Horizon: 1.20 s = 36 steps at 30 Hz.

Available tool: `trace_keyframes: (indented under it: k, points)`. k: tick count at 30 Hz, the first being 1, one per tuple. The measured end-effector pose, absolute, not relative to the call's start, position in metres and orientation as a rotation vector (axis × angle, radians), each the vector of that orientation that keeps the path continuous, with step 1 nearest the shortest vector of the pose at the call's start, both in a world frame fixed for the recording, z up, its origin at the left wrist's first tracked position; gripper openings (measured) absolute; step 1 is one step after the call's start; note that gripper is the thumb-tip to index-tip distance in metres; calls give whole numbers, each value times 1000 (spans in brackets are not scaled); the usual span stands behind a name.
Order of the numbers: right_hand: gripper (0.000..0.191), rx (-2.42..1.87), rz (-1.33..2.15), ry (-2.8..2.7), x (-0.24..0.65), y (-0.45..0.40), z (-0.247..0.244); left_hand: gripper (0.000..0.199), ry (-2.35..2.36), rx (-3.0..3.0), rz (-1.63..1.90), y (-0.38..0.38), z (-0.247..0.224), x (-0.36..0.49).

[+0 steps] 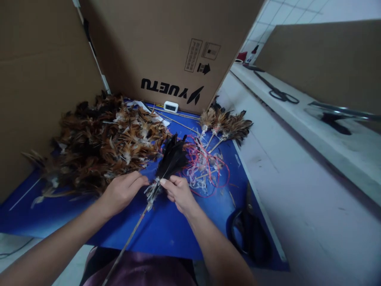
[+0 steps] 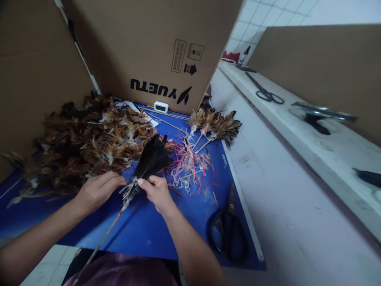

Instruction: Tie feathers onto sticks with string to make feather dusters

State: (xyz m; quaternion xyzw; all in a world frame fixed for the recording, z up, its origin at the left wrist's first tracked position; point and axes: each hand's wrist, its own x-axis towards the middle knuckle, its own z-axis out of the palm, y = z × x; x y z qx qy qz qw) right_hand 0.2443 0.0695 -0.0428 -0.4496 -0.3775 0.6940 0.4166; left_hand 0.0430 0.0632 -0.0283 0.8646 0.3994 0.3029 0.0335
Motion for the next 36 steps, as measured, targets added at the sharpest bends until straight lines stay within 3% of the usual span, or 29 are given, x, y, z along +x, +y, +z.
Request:
trace_keyframes:
  k: [7,18,25,29,36]
  points:
    - [49,-1156,1645,-1049,242,71,-46,20,1284,2432,732,61,-14,37]
    - [51,-1055,1889,-919,244,71,-43,21,1023,1508,1058,65,-39,61]
    - [55,-1024,1966,-940,243,71,-48,18,1015,1590,1011,64,-44,69]
    - [43,-1228,1679,-1302,241,71,-60,17,1125,1955,1031,62,-47,71]
    - [26,-1442,1180,-1933,245,64,-49,19,1221,2094,976,59,-58,67]
